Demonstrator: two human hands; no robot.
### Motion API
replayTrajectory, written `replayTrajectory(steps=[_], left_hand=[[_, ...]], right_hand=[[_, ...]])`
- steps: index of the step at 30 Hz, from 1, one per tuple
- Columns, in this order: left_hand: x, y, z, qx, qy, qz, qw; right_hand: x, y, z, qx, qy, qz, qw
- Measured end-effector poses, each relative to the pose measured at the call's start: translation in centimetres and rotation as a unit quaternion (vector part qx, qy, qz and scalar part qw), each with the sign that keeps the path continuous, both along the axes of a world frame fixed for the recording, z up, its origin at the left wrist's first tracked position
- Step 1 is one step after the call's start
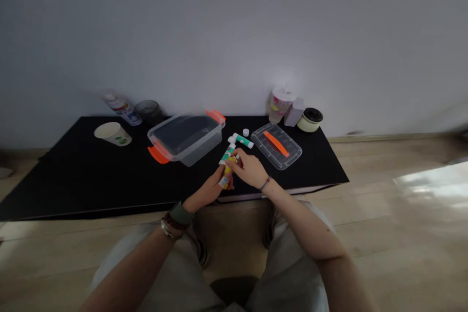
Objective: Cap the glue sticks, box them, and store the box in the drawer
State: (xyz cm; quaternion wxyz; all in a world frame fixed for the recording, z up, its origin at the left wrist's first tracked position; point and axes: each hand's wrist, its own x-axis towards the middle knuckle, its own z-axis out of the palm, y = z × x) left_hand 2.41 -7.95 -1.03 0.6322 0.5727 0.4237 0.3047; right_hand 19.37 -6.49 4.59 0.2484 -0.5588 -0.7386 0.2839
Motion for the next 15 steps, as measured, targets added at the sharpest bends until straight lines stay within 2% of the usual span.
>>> replayTrajectory(steps=[2,4,8,12,15], left_hand=[[0.2,-0.6,0.1,0.018,0.016,-0.025,0.999],[0.3,-1.2,0.8,-0.003,-0.011,-0.045,0.999],[0.8,-2.4,2.4,-0.1,-0.102,-0.115,0.983],[1.4,-3.0,3.3,-0.214,-0.169,-0.157,0.949],[1.4,-3.0,3.8,-0.274,-0.201,-0.182,0.923]], right_hand=[[0.1,-0.2,-0.1,-0.012,-0.023,0.02,0.999],[0.4,-0.4,0.0,-0.005,-0.012,0.037,0.999],[1.3,-1.0,0.5,-0.003,0.048,0.068,0.997],[1.7,-1.9,0.7,-0.027,0.096,0.092,0.991],[2.0,-2.4,1.3,-0.017,0.131,0.1,0.986]])
